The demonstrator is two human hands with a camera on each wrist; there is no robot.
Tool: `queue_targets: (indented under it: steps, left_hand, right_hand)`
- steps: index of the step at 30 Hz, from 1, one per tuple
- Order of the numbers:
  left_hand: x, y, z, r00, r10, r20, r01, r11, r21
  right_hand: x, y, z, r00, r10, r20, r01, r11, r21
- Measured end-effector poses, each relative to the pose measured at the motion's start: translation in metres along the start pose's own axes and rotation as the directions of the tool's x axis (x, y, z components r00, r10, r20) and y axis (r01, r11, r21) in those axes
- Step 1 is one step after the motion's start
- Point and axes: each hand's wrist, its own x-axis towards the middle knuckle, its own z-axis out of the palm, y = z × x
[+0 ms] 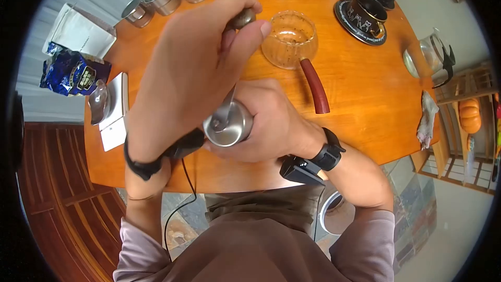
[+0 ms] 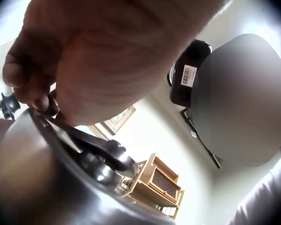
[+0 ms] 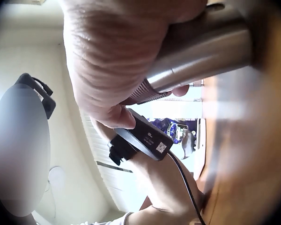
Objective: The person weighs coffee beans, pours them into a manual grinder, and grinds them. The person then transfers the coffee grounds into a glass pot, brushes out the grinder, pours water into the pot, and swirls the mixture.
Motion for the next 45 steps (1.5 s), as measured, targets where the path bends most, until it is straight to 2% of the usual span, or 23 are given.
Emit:
queue_targets:
  steps: [4, 8, 13, 15, 17, 19, 20, 21, 24, 25, 27, 29, 31, 33, 34, 36, 37, 38, 39, 40, 41, 43, 45]
  left_hand:
    - [-0.007, 0.015, -0.013, 0.994, 0.102, 0.041, -0.104, 0.994, 0.035]
    - [-0.023, 0.041, -0.029, 0.974, 0.133, 0.184, -0.125, 0.991, -0.054]
    - [-0.035, 0.063, -0.037, 0.904, 0.237, 0.356, -0.178, 0.966, -0.19]
    - [-0.036, 0.045, -0.055, 0.859, 0.339, 0.385, -0.251, 0.932, -0.261]
    - [-0.034, 0.046, -0.078, 0.876, -0.105, 0.47, 0.143, 0.989, -0.046]
    - [-0.032, 0.048, -0.081, 0.918, -0.325, 0.226, 0.266, 0.929, 0.257]
    - [-0.032, 0.034, -0.071, 0.958, -0.278, 0.075, 0.256, 0.941, 0.22]
    - [-0.022, 0.032, -0.088, 0.836, -0.501, 0.224, 0.431, 0.852, 0.296]
    - [-0.02, -0.022, -0.088, 0.897, -0.345, 0.277, 0.307, 0.936, 0.171]
    - [-0.015, -0.031, -0.085, 0.903, -0.307, 0.302, 0.232, 0.938, 0.259]
    - [-0.01, -0.038, -0.077, 0.904, -0.276, 0.326, 0.158, 0.926, 0.343]
    - [-0.007, -0.027, -0.057, 0.972, -0.084, 0.219, 0.01, 0.948, 0.32]
    - [-0.007, -0.006, -0.041, 0.978, -0.108, 0.179, 0.067, 0.973, 0.221]
    - [-0.013, 0.01, -0.03, 1.0, 0.022, 0.013, -0.022, 1.0, -0.007]
    - [-0.012, 0.017, -0.032, 1.0, 0.022, 0.016, -0.022, 1.0, -0.007]
    - [-0.015, 0.028, -0.043, 0.974, 0.127, 0.189, -0.122, 0.992, -0.041]
    - [-0.015, 0.035, -0.049, 0.945, 0.181, 0.273, -0.17, 0.983, -0.064]
    - [-0.016, 0.042, -0.055, 0.906, 0.235, 0.352, -0.216, 0.972, -0.09]
    - [-0.019, 0.048, -0.058, 0.857, 0.287, 0.428, -0.26, 0.958, -0.122]
    - [-0.025, 0.051, -0.062, 0.855, 0.291, 0.429, -0.263, 0.957, -0.124]
    - [-0.034, 0.053, -0.066, 0.849, 0.218, 0.481, -0.17, 0.975, -0.142]
    - [-0.043, 0.051, -0.078, 0.832, 0.15, 0.533, -0.078, 0.985, -0.155]
    - [-0.044, 0.046, -0.095, 0.861, -0.062, 0.504, 0.034, 0.997, 0.064]
  right_hand:
    - [0.003, -0.006, 0.006, 0.996, -0.069, -0.058, 0.065, 0.996, -0.066]
    - [0.007, -0.016, -0.001, 0.972, 0.221, -0.078, -0.212, 0.971, 0.107]
    - [0.006, -0.016, -0.003, 0.867, 0.488, -0.1, -0.45, 0.853, 0.265]
    - [0.004, 0.004, 0.005, 0.804, 0.484, -0.346, -0.405, 0.871, 0.277]
    - [0.004, 0.004, 0.003, 0.771, 0.517, -0.371, -0.373, 0.84, 0.395]
    - [0.004, 0.003, 0.004, 0.74, 0.571, -0.356, -0.412, 0.803, 0.431]
    - [0.004, 0.008, 0.006, 0.747, 0.549, -0.375, -0.373, 0.813, 0.447]
    - [0.001, 0.007, 0.006, 0.745, 0.548, -0.381, -0.373, 0.815, 0.444]
    - [-0.005, 0.013, 0.007, 0.942, 0.184, -0.28, -0.181, 0.983, 0.036]
    - [-0.005, 0.012, 0.007, 0.943, 0.183, -0.279, -0.18, 0.983, 0.036]
    - [-0.004, 0.006, 0.01, 0.992, -0.006, -0.124, -0.013, 0.989, -0.147]
    - [-0.003, 0.004, 0.011, 0.998, -0.018, -0.067, 0.007, 0.985, -0.171]
    - [-0.003, 0.005, 0.014, 0.998, -0.06, 0.018, 0.062, 0.982, -0.177]
    - [-0.003, 0.001, 0.018, 1.0, -0.014, 0.0, 0.014, 0.994, -0.107]
    - [-0.004, -0.001, 0.017, 0.999, 0.008, 0.048, 0.0, 0.988, -0.152]
    - [-0.009, 0.002, 0.02, 0.996, 0.062, 0.068, -0.037, 0.949, -0.313]
    - [0.007, -0.021, 0.008, 0.935, 0.324, 0.146, -0.311, 0.944, -0.107]
    - [0.004, -0.008, 0.02, 0.995, 0.052, -0.09, -0.065, 0.985, -0.157]
    - [0.005, 0.001, 0.031, 0.924, -0.24, -0.299, 0.162, 0.951, -0.264]
    - [-0.001, 0.003, 0.031, 0.94, 0.107, -0.324, -0.073, 0.99, 0.117]
    - [-0.005, 0.001, 0.029, 0.875, 0.431, -0.218, -0.291, 0.83, 0.475]
    - [-0.004, 0.005, 0.018, 0.877, 0.385, -0.288, -0.283, 0.898, 0.337]
    - [-0.006, 0.011, 0.014, 0.872, 0.395, -0.289, -0.333, 0.911, 0.242]
